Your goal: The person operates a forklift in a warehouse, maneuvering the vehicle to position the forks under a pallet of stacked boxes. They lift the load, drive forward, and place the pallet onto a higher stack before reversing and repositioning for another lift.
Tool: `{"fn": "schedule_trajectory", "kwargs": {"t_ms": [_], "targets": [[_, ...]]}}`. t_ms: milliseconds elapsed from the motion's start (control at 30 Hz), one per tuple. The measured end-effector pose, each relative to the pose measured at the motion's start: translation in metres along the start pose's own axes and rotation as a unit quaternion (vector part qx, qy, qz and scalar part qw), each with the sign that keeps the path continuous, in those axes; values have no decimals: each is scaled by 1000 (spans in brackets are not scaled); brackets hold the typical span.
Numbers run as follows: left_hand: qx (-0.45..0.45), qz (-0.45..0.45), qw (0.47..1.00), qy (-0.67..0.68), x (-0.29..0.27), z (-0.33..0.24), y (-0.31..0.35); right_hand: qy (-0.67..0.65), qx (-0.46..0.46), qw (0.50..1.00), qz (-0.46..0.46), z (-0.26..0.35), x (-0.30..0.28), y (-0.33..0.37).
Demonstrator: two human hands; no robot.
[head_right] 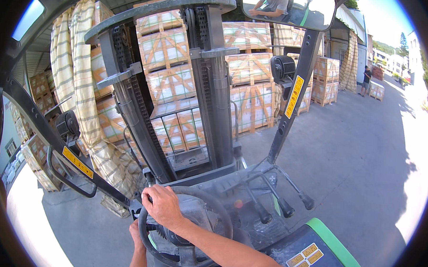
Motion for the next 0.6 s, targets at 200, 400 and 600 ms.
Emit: {"fn": "schedule_trajectory", "kwargs": {"t_ms": [200, 400, 600], "targets": [[2, 4, 1000, 12, 3, 14, -5, 23, 16, 1000, -4, -14, -16, 2], [-20, 0, 999, 27, 4, 20, -6, 3, 33, 999, -6, -11, -13, 3], [-49, 6, 998, 33, 4, 2, 0, 19, 20, 999, -18, -11, -16, 2]]}}
Point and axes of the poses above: each hand's wrist, its own y-axis away from the middle knuckle, its own x-axis out of the palm, z = x × y, the point moved 5 cm from there along -y, towards the middle knuckle, and after that the axes turned 7 degrees about z, right-handed, at the moved point
